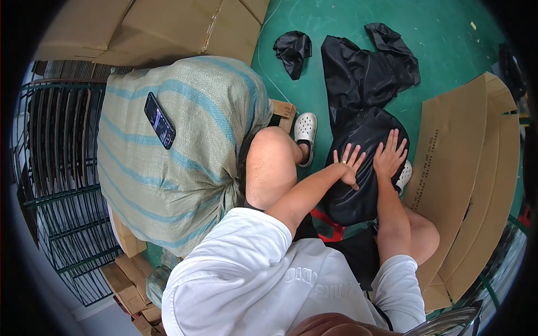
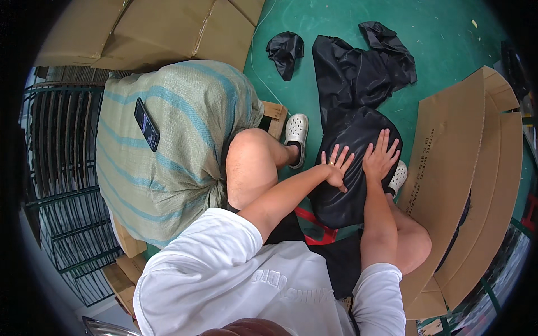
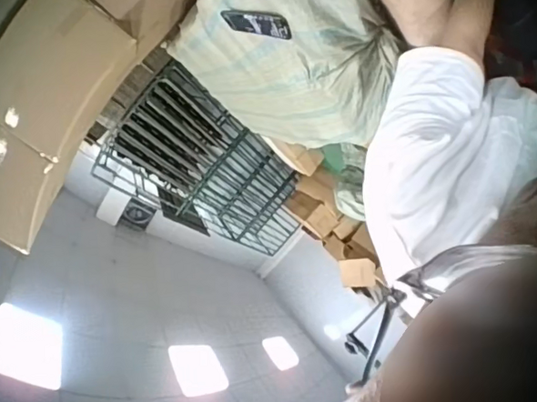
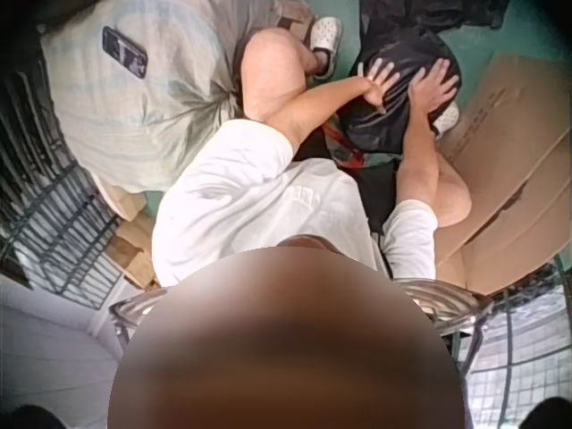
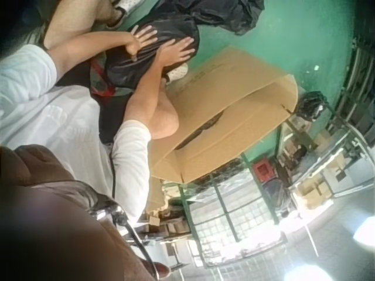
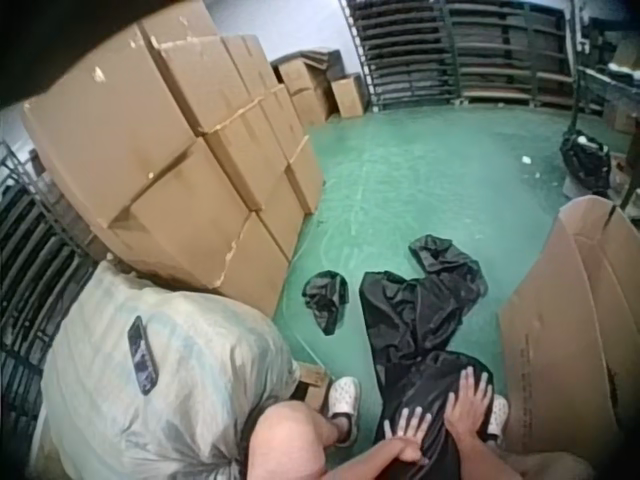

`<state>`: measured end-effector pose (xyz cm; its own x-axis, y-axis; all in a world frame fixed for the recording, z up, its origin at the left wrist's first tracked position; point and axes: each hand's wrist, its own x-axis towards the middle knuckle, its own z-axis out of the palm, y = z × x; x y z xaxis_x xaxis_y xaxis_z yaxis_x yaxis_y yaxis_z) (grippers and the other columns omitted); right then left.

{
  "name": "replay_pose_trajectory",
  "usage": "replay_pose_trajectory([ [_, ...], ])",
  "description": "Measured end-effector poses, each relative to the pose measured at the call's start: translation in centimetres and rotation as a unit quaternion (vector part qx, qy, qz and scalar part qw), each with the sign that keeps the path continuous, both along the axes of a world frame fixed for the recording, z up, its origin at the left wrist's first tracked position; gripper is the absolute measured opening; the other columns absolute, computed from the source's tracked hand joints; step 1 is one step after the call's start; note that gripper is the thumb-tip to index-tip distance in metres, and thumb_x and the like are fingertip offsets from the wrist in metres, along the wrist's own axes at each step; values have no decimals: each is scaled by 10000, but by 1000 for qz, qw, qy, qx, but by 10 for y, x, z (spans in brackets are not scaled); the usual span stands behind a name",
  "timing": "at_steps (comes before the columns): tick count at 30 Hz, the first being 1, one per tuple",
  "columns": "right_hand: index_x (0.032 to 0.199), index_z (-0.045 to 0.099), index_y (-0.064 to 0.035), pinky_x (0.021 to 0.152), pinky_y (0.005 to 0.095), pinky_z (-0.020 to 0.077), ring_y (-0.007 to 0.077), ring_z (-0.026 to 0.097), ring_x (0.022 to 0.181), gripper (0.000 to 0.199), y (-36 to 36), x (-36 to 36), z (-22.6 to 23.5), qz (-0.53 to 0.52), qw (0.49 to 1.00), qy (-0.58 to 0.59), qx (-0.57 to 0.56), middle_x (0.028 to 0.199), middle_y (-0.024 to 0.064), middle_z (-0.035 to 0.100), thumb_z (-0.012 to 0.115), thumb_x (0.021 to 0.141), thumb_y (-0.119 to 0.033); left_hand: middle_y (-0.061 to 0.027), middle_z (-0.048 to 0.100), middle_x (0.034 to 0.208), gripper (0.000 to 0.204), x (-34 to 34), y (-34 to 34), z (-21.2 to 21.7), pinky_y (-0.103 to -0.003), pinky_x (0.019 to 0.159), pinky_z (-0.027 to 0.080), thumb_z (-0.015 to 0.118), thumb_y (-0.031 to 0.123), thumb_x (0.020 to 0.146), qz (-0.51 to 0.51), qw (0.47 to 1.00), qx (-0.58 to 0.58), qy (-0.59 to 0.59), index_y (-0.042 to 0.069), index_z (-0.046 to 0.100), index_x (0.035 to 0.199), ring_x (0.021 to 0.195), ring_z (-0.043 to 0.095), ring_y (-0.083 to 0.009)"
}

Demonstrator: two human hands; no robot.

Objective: Inspecting and flattening black synthetic bags in a warehouse environment.

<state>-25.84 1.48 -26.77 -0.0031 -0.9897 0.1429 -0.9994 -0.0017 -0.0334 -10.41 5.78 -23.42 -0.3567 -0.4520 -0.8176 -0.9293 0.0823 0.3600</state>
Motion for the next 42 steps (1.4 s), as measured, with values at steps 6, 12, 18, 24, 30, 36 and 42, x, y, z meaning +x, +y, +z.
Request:
replay_pose_trajectory([
  [6,1529,262,-208,1128,499,226,326,256,1429,623,1,1,1,1,1000,-12,-3,1596,-73,206,447,949,-341,-175,-354,1517,1305,2,-5,0,-730,1050,-34,699,647,708,42,998,39,38,180,-223,1504,1374,-327,-450],
  [12,1522,281,-209,1134,497,215,321,247,1435,617,2,-3,1,-2,1000,-20,8,1593,-75,212,458,944,-331,-164,-378,1505,1379,-6,3,5,-729,1052,-47,793,542,666,38,999,7,8,194,-256,1490,1366,-342,-446],
  [18,1519,290,-208,1136,490,215,310,245,1438,623,3,-3,1,1,1000,-27,-3,1592,-79,215,473,935,-323,-131,-397,1500,1334,-7,5,4,-739,1040,-60,772,557,697,40,999,5,0,211,-238,1497,1352,-370,-434],
  [24,1510,311,-209,1135,481,224,303,258,1434,618,3,-2,3,1,999,-41,-3,1583,-76,242,483,927,-316,-153,-3,1611,886,1,43,-37,-618,1137,26,587,501,858,123,916,-378,55,146,146,1539,1481,-47,-358],
  [30,1496,343,-204,1130,482,243,304,290,1418,624,3,-12,-4,-12,999,-45,2,1574,-69,265,511,902,-297,-195,616,1164,356,17,5,-70,-454,905,463,550,350,920,606,724,-318,80,68,578,1134,1036,594,-388],
  [36,1489,357,-194,1135,468,233,288,275,1427,612,-3,-7,-6,-6,998,-56,11,1571,-56,278,514,904,-283,-159,700,987,224,69,-73,-132,-454,849,505,664,298,848,647,731,-218,-7,113,689,972,969,655,-353],
  [42,1462,408,-177,1137,482,223,310,260,1433,603,-4,-11,-10,-11,998,-60,27,1559,-50,306,522,881,-291,-112,713,984,220,58,-129,-143,-411,837,519,729,218,804,594,770,-230,21,116,694,996,959,668,-298],
])
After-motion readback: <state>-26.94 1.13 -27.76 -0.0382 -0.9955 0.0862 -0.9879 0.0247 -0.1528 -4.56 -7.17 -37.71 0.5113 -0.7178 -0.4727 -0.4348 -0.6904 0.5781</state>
